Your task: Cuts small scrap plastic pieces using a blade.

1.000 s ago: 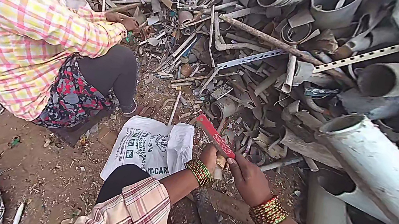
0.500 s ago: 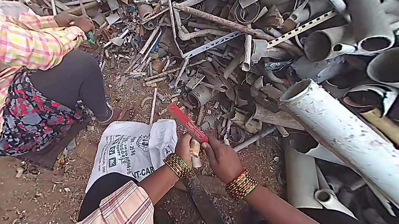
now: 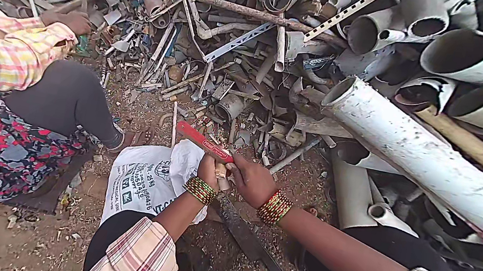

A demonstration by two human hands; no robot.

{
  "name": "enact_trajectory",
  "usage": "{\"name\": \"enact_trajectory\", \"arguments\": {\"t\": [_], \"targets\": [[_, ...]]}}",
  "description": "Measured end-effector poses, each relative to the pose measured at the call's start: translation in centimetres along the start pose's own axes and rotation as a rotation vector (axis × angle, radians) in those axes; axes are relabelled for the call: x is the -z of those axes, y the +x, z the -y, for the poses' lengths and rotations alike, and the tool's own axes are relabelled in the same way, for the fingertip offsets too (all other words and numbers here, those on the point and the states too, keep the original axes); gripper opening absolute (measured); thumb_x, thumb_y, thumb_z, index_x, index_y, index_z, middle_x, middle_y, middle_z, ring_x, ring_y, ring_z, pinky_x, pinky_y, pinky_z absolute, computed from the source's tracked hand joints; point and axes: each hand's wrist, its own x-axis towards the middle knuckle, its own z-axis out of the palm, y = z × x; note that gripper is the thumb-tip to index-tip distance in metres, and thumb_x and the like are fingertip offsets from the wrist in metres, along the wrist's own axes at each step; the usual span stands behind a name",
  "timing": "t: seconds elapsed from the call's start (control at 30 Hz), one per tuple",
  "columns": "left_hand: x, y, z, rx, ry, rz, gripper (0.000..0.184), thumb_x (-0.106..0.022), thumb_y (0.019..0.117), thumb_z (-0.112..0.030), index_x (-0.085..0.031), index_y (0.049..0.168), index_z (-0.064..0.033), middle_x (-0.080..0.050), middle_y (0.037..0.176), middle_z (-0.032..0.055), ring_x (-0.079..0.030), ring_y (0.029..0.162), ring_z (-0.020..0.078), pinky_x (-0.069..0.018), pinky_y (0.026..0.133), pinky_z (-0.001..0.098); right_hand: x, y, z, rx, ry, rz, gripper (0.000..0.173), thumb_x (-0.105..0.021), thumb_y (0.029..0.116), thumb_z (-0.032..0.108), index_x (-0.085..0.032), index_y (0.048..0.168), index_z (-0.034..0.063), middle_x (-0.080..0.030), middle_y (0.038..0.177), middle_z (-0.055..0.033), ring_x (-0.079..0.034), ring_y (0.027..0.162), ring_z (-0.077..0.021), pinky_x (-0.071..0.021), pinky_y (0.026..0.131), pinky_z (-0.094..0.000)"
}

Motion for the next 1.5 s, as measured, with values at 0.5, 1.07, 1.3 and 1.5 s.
{"name": "enact_trajectory", "arguments": {"t": [0.5,1.07,1.3,1.5], "targets": [[-0.1,-0.3,0.3,0.06,0.04,-0.002,0.036,-0.028,0.1108,-0.018,-0.056,0.093,-0.0045,-0.055,0.067,0.0024,-0.053,0.053,0.0083,-0.0466,0.049,0.0222,-0.6,0.1,-0.9,0.03,-0.017,-0.145,0.04,-0.038,0.1112,0.024,-0.059,0.117,-0.0089,-0.067,0.094,-0.0296,-0.068,0.093,-0.0495,-0.05,0.078,-0.0634],[0.2,-1.1,-0.9,0.136,0.222,0.021,0.033,-0.029,0.1122,-0.017,-0.056,0.115,0.0024,-0.053,0.088,0.0067,-0.052,0.073,0.0124,-0.0471,0.068,0.0283,-3.3,0.0,-2.7,0.181,0.017,-0.373,0.046,-0.038,0.104,0.029,-0.062,0.101,-0.0106,-0.06,0.069,-0.0234,-0.065,0.064,-0.0458,-0.0485,0.056,-0.0619],[-1.5,-3.2,-2.9,0.184,0.206,-0.055,0.03,-0.029,0.1123,-0.014,-0.054,0.117,0.0009,-0.055,0.093,0.007,-0.055,0.08,0.0115,-0.0488,0.075,0.0272,-3.3,0.1,-3.3,0.191,0.03,-0.361,0.058,-0.037,0.1022,0.042,-0.062,0.102,-0.0107,-0.06,0.068,-0.0223,-0.064,0.062,-0.0445,-0.0477,0.056,-0.0616],[-0.4,-1.9,-2.2,0.142,0.175,0.102,0.033,-0.027,0.1122,-0.015,-0.052,0.126,0.0016,-0.052,0.096,0.0064,-0.051,0.076,0.0093,-0.046,0.067,0.0237,-2.5,0.0,-3.2,0.173,0.033,-0.315,0.102,-0.057,0.0704,0.08,-0.059,0.109,-0.0142,-0.061,0.074,-0.0228,-0.062,0.065,-0.0418,-0.047,0.057,-0.0605]]}}
